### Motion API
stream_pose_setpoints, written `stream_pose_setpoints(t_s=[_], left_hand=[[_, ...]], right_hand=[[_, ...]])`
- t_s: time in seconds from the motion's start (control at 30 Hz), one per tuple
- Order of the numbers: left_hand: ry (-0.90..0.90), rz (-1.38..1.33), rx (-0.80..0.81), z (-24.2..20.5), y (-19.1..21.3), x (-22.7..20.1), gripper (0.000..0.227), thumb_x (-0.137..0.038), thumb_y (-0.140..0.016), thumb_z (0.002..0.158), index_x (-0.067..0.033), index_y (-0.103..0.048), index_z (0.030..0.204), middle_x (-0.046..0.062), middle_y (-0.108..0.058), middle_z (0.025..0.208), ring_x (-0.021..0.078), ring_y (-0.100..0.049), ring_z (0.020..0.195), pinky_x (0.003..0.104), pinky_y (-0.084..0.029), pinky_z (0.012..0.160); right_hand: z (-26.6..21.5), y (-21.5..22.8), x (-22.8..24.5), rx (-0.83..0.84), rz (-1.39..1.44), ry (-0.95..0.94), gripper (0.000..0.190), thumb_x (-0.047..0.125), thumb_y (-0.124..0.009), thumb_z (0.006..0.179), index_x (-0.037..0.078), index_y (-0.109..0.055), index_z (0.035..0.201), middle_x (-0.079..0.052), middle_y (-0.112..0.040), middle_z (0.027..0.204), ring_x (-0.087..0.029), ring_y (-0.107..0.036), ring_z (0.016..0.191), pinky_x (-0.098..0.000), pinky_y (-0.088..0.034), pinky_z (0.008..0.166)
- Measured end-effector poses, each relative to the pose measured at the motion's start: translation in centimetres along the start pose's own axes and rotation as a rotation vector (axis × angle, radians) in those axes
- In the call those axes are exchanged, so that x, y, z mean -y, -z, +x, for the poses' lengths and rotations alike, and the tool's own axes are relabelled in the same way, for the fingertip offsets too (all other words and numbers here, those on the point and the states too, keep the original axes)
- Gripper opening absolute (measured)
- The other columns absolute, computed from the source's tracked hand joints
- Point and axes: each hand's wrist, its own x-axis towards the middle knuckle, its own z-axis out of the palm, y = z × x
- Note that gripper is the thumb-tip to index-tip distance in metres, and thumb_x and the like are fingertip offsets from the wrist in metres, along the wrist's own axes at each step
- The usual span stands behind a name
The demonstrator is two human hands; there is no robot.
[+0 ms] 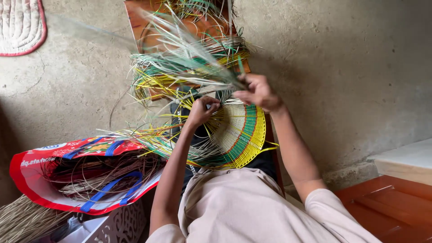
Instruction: Weaving colorful plastic or natural fiber strands into a circular pattern on a wooden frame
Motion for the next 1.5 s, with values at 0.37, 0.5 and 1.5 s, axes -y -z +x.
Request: stream_pose_setpoints(t_s=[0.37, 0.5, 1.5], left_hand=[[-0.081, 0.336, 0.040, -1.1, 3.8, -14.8, 0.032, -0.028, -0.074, 0.087, -0.0027, -0.072, 0.106, 0.027, -0.069, 0.096, 0.0514, -0.065, 0.095, 0.062, -0.050, 0.083], [0.131, -0.498, 0.336, -1.7, 4.7, -19.4, 0.063, -0.029, -0.083, 0.083, 0.0076, -0.062, 0.130, 0.028, -0.065, 0.129, 0.0373, -0.057, 0.126, 0.054, -0.043, 0.111], [-0.212, -0.236, -0.647, 4.5, 27.1, -13.4, 0.021, -0.031, -0.064, 0.103, -0.0121, -0.073, 0.100, 0.002, -0.072, 0.097, 0.0113, -0.065, 0.087, 0.026, -0.052, 0.082]], right_hand=[[-1.0, -1.3, -0.8, -0.019, -0.354, 0.059, 0.018, 0.019, -0.084, 0.089, 0.008, -0.070, 0.092, -0.001, -0.059, 0.058, -0.005, -0.045, 0.052, -0.0199, -0.035, 0.048], [-3.1, -2.9, 3.6, 0.026, -0.431, 0.111, 0.035, 0.010, -0.060, 0.099, -0.009, -0.059, 0.129, -0.013, -0.067, 0.125, -0.018, -0.064, 0.106, -0.0299, -0.051, 0.092], [-13.1, -2.5, -11.2, -0.686, 0.151, 0.012, 0.046, 0.020, -0.055, 0.104, 0.012, -0.049, 0.059, 0.000, -0.049, 0.055, -0.015, -0.052, 0.055, -0.0285, -0.046, 0.058]])
